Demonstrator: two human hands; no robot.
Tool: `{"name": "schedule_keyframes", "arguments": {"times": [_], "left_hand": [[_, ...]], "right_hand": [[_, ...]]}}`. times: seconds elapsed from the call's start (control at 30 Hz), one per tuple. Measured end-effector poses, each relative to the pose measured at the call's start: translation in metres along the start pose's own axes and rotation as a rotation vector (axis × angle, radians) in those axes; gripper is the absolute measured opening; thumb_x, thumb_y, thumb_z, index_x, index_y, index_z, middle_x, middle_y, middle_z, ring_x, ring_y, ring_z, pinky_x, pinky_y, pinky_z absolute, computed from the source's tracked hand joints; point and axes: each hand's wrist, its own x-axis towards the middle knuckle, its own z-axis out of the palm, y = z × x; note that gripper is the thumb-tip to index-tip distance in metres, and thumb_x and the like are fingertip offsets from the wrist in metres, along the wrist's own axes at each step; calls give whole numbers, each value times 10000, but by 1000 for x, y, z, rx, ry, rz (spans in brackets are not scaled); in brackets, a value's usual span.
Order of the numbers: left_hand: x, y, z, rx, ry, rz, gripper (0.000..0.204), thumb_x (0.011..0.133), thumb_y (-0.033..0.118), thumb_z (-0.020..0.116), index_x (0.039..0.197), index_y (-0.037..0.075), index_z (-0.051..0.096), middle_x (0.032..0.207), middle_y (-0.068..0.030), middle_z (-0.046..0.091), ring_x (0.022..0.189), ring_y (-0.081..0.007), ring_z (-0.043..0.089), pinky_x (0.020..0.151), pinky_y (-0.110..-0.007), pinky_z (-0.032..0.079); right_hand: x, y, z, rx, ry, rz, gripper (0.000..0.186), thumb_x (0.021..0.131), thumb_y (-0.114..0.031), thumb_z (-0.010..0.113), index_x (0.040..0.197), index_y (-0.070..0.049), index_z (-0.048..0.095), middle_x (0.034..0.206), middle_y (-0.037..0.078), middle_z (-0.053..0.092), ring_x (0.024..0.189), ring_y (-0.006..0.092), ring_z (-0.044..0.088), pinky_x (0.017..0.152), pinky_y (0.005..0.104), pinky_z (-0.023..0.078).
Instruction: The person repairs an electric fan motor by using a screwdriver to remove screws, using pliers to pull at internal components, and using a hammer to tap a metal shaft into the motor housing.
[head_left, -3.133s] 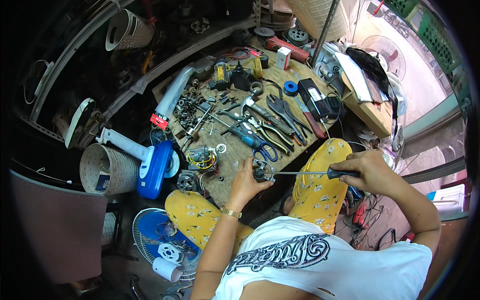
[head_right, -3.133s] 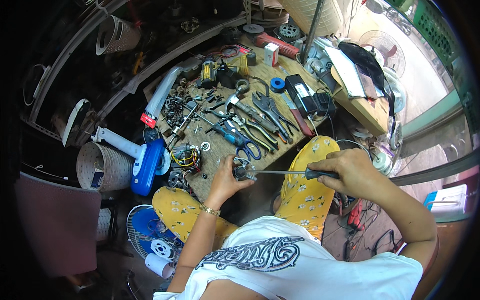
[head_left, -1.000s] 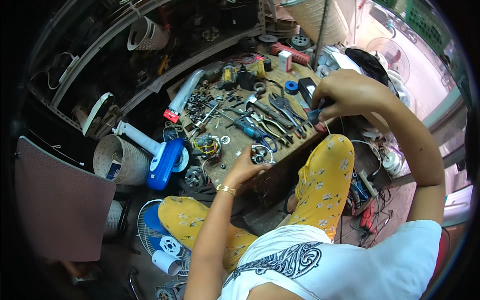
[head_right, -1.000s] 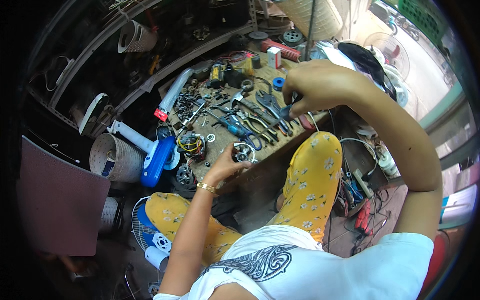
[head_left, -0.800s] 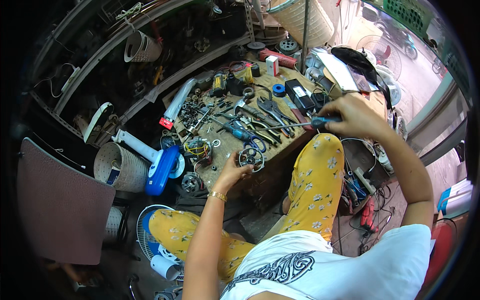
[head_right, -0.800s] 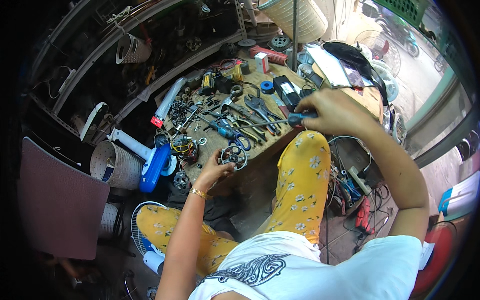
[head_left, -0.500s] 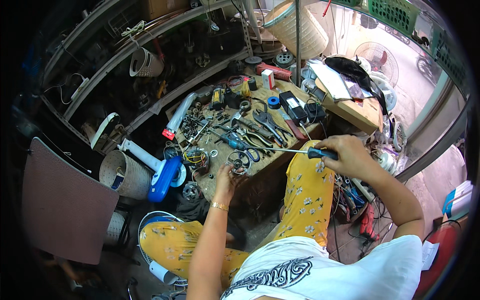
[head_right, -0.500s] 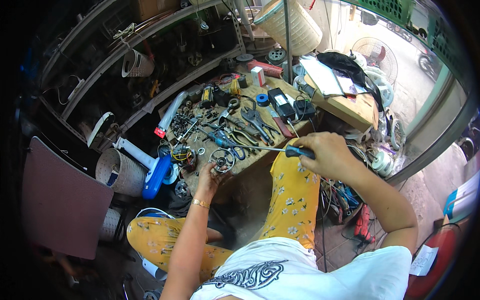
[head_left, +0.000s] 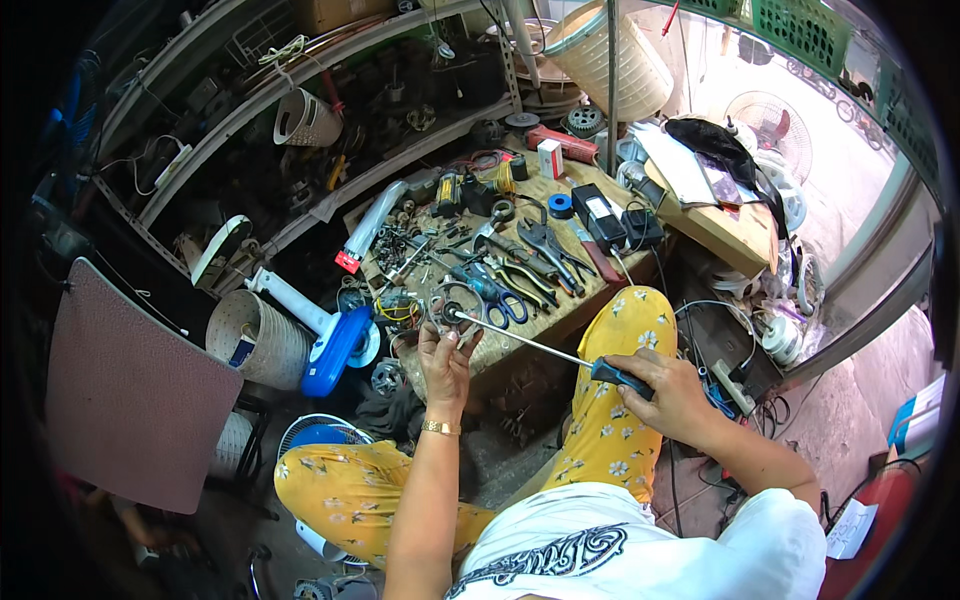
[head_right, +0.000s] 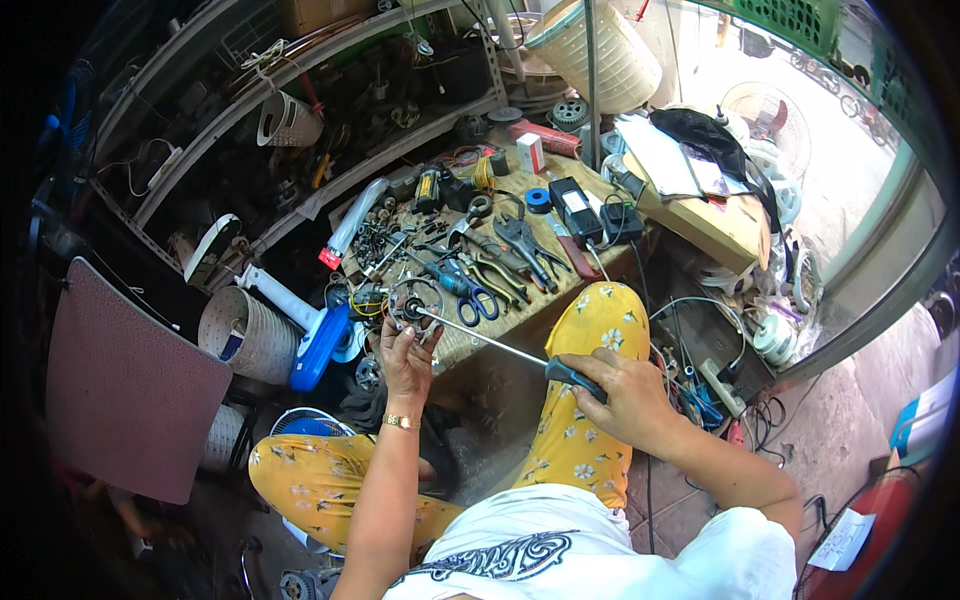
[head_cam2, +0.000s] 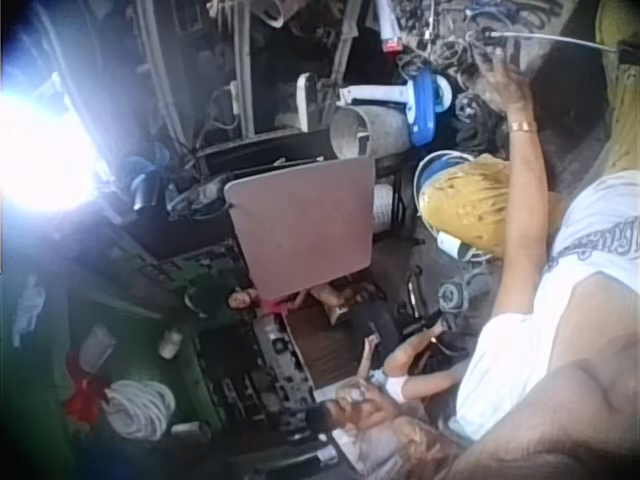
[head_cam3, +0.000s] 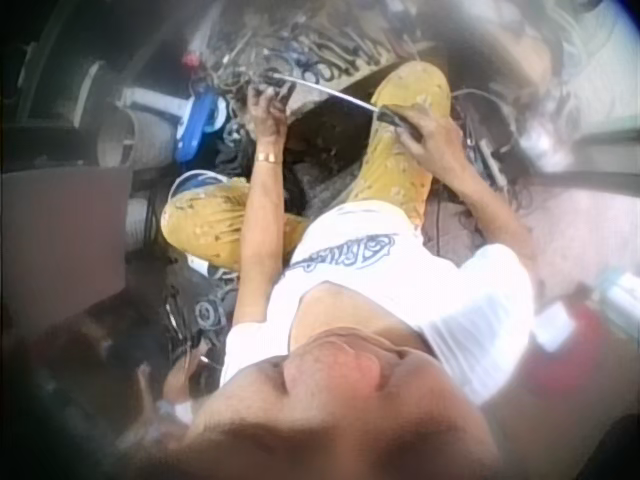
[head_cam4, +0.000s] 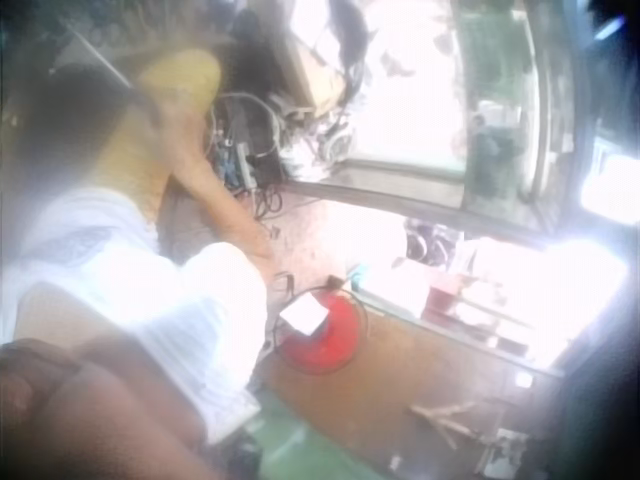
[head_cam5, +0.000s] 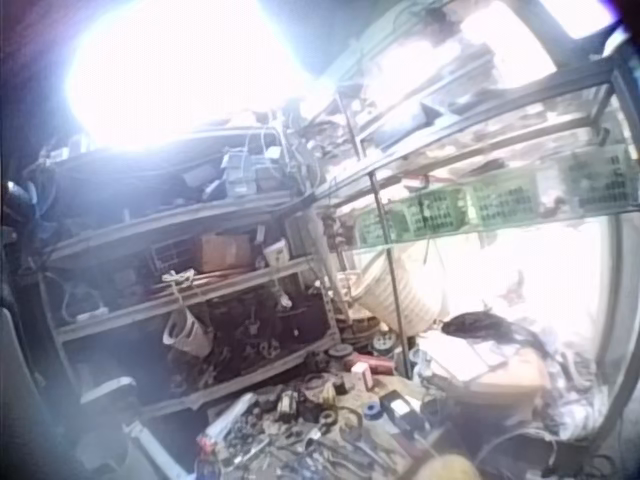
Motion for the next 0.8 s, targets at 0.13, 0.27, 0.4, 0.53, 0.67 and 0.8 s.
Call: {"name": "schedule_keyframes", "arguments": {"times": [0.13, 0.27, 0.4, 0.53, 0.67, 0.8], "left_hand": [[1, -1, 3, 89, -6, 54, 477, 904, 164, 642, 1334, 74, 456, 1171, -83, 612, 1111, -259, 630, 897, -419, 565], [6, -3, 13, 92, 25, 104, 455, 969, 320, 586, 1329, 71, 460, 1135, -62, 613, 1062, -237, 642, 839, -410, 586], [12, -8, 30, 39, 216, 92, 467, 988, 445, 493, 1268, 73, 520, 1026, -39, 614, 883, -192, 661, 704, -394, 608], [19, -7, 40, 119, 415, 122, 519, 984, 535, 433, 1166, 76, 593, 868, -17, 609, 706, -137, 636, 555, -360, 595], [30, -2, 53, 176, 489, 192, 487, 992, 525, 431, 1084, 85, 617, 812, -4, 601, 584, -122, 602, 452, -307, 551], [37, 6, 65, 184, 514, 161, 459, 996, 504, 442, 1062, 79, 604, 800, -20, 610, 520, -128, 580, 393, -286, 512]], "right_hand": [[-4, 1, 6, 27, 53, -18, 362, 788, -135, 677, 1149, -111, 672, 867, 97, 660, 742, 276, 656, 650, 373, 519], [-10, 7, 27, 130, 82, -4, 372, 792, -117, 681, 1163, -95, 659, 866, 107, 657, 750, 279, 653, 666, 364, 514], [-18, 11, 43, 251, 88, 5, 420, 769, -112, 741, 1177, -73, 649, 861, 126, 653, 763, 290, 647, 693, 361, 508], [-24, 10, 57, 324, 96, 31, 461, 751, -108, 777, 1191, -69, 644, 856, 135, 654, 757, 290, 649, 687, 357, 506], [-31, 0, 68, 403, 124, 54, 474, 747, -89, 784, 1196, -47, 639, 887, 162, 664, 780, 295, 663, 701, 351, 513], [-33, 1, 84, 593, 129, 122, 472, 783, -86, 772, 1227, -19, 628, 971, 156, 691, 796, 246, 671, 718, 340, 523]]}}
